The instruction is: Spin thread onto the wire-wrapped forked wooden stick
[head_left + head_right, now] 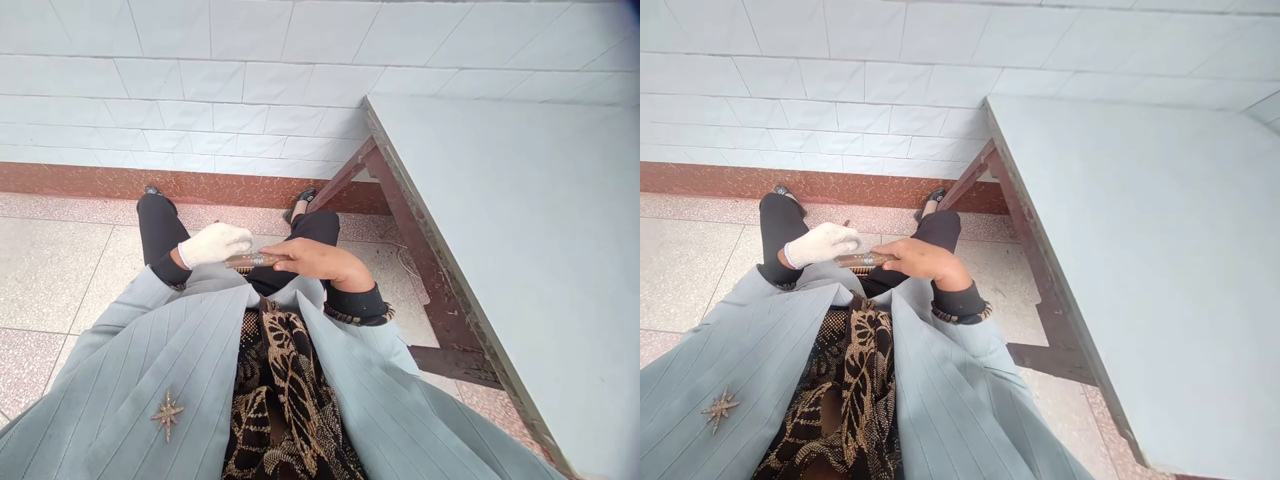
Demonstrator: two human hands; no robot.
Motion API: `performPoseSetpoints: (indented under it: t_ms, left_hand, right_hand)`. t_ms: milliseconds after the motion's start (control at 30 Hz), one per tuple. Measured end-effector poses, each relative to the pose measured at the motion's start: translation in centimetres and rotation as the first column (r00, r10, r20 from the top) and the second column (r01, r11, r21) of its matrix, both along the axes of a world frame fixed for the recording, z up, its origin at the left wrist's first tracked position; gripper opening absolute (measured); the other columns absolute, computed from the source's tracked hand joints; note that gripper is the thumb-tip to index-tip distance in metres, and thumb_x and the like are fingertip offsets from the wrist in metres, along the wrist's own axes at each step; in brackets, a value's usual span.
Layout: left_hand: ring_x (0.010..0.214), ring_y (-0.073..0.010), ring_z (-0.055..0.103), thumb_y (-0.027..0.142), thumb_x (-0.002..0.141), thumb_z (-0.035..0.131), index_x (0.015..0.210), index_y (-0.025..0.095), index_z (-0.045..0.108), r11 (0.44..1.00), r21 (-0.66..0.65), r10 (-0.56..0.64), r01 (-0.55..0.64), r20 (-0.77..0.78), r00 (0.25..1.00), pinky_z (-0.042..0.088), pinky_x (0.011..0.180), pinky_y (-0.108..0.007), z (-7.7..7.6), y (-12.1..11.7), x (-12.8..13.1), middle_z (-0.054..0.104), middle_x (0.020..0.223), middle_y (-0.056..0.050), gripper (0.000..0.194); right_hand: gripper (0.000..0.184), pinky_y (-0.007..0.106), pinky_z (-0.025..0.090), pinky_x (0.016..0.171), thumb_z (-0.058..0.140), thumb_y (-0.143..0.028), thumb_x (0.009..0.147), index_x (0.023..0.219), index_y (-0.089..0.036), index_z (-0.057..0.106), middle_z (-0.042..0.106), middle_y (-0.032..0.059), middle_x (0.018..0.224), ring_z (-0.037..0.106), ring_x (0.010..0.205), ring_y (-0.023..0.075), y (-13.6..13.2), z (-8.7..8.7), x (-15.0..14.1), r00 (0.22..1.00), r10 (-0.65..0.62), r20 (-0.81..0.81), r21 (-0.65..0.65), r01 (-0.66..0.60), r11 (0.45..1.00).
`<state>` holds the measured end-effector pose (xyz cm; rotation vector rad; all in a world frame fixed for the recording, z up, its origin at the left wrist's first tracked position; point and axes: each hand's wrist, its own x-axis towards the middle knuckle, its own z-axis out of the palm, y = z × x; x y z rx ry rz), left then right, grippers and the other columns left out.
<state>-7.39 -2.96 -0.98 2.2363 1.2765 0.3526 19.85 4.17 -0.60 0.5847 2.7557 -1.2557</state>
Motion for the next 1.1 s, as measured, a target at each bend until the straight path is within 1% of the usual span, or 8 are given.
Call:
performPoseSetpoints:
  t_ms: [167, 333, 400, 500, 700, 867, 1000, 1100]
  left_hand:
    - [0.077, -0.0145, 0.062, 0.040, 0.100, 0.054, 0.096, 0.015, 0.072, 0.972, -0.232, 0.115, -0.032, 0.354, 0.928, 0.050, 0.076, -0.027, -1.9, 0.9, -0.3, 0.071, 0.086, -0.003, 0.032]
    - [0.056, -0.0093, 0.046, 0.043, 0.101, 0.057, 0.091, 0.015, 0.066, 0.880, -0.476, 0.314, 0.009, 0.595, 0.740, 0.038, 0.056, -0.023, -5.4, 0.3, 1.7, 0.059, 0.069, 0.001, 0.031]
    - [0.055, -0.0090, 0.043, 0.044, 0.103, 0.054, 0.092, 0.015, 0.066, 0.858, -0.504, 0.271, 0.096, 0.604, 0.749, 0.036, 0.054, -0.023, -6.2, -0.1, 2.4, 0.056, 0.068, 0.002, 0.033]
    - [0.068, -0.0116, 0.054, 0.036, 0.101, 0.054, 0.095, 0.016, 0.069, 0.907, -0.404, 0.128, 0.116, 0.527, 0.840, 0.045, 0.068, -0.026, -6.5, -0.4, 2.7, 0.065, 0.080, -0.001, 0.026]
    - [0.083, -0.0154, 0.063, 0.030, 0.102, 0.047, 0.095, 0.017, 0.069, 0.958, -0.284, 0.051, 0.040, 0.307, 0.950, 0.050, 0.083, -0.028, -4.2, -0.7, 1.8, 0.071, 0.088, -0.002, 0.027]
    - [0.081, -0.0173, 0.067, 0.029, 0.107, 0.046, 0.102, 0.017, 0.074, 1.000, -0.015, -0.024, 0.023, -0.059, 0.998, 0.048, 0.079, -0.028, -1.3, -0.9, 1.2, 0.072, 0.087, -0.003, 0.031]
    - [0.086, -0.0194, 0.070, 0.028, 0.107, 0.046, 0.108, 0.018, 0.076, 0.983, 0.182, 0.014, 0.033, -0.249, 0.968, 0.046, 0.074, -0.028, 0.5, -0.4, 0.2, 0.076, 0.091, -0.006, 0.032]
    - [0.092, -0.0198, 0.071, 0.026, 0.105, 0.047, 0.105, 0.019, 0.077, 0.983, 0.178, -0.013, 0.053, -0.217, 0.976, 0.048, 0.078, -0.028, 1.5, 0.7, -0.4, 0.078, 0.097, -0.007, 0.031]
  right_hand:
    - [0.056, 0.033, 0.055, 0.099, 0.064, -0.046, 0.102, 0.152, -0.020, 0.070, 0.080, 0.0095, 0.131, 0.075, 0.111, 0.0222, 0.1, 1.1, 0.6, 0.993, 0.070, -0.099, -0.165, -0.085, 0.983]
    - [0.065, 0.032, 0.057, 0.078, 0.068, -0.053, 0.098, 0.156, -0.023, 0.067, 0.078, 0.0040, 0.099, 0.068, 0.084, 0.0197, -0.7, 2.4, 1.0, 0.929, -0.311, -0.199, -0.237, 0.262, 0.935]
    - [0.068, 0.031, 0.054, 0.069, 0.069, -0.050, 0.097, 0.159, -0.021, 0.064, 0.071, 0.0014, 0.087, 0.060, 0.072, 0.0166, -1.0, 2.6, 0.8, 0.871, -0.441, -0.218, -0.270, 0.380, 0.885]
    - [0.069, 0.031, 0.052, 0.068, 0.069, -0.043, 0.095, 0.158, -0.016, 0.064, 0.067, 0.0012, 0.082, 0.056, 0.070, 0.0154, -1.0, 2.5, 0.5, 0.834, -0.508, -0.216, -0.248, 0.456, 0.855]
    - [0.063, 0.037, 0.057, 0.079, 0.065, -0.033, 0.093, 0.155, -0.019, 0.068, 0.076, 0.0040, 0.091, 0.066, 0.078, 0.0201, -0.3, 1.4, 0.5, 0.830, -0.529, -0.176, -0.113, 0.517, 0.848]
    - [0.061, 0.047, 0.057, 0.105, 0.062, -0.025, 0.094, 0.154, -0.023, 0.068, 0.080, 0.0094, 0.129, 0.075, 0.114, 0.0307, -0.3, 0.8, 0.1, 0.845, -0.526, -0.092, 0.073, 0.533, 0.843]
    - [0.061, 0.046, 0.049, 0.119, 0.061, -0.025, 0.097, 0.158, -0.022, 0.065, 0.070, 0.0102, 0.152, 0.068, 0.136, 0.0315, 0.0, 0.6, 0.1, 0.930, -0.367, 0.006, 0.102, 0.364, 0.926]
    - [0.056, 0.040, 0.051, 0.114, 0.060, -0.031, 0.100, 0.155, -0.023, 0.066, 0.073, 0.0077, 0.147, 0.071, 0.131, 0.0281, 0.1, 0.6, 0.0, 0.991, -0.127, 0.031, 0.011, 0.127, 0.992]
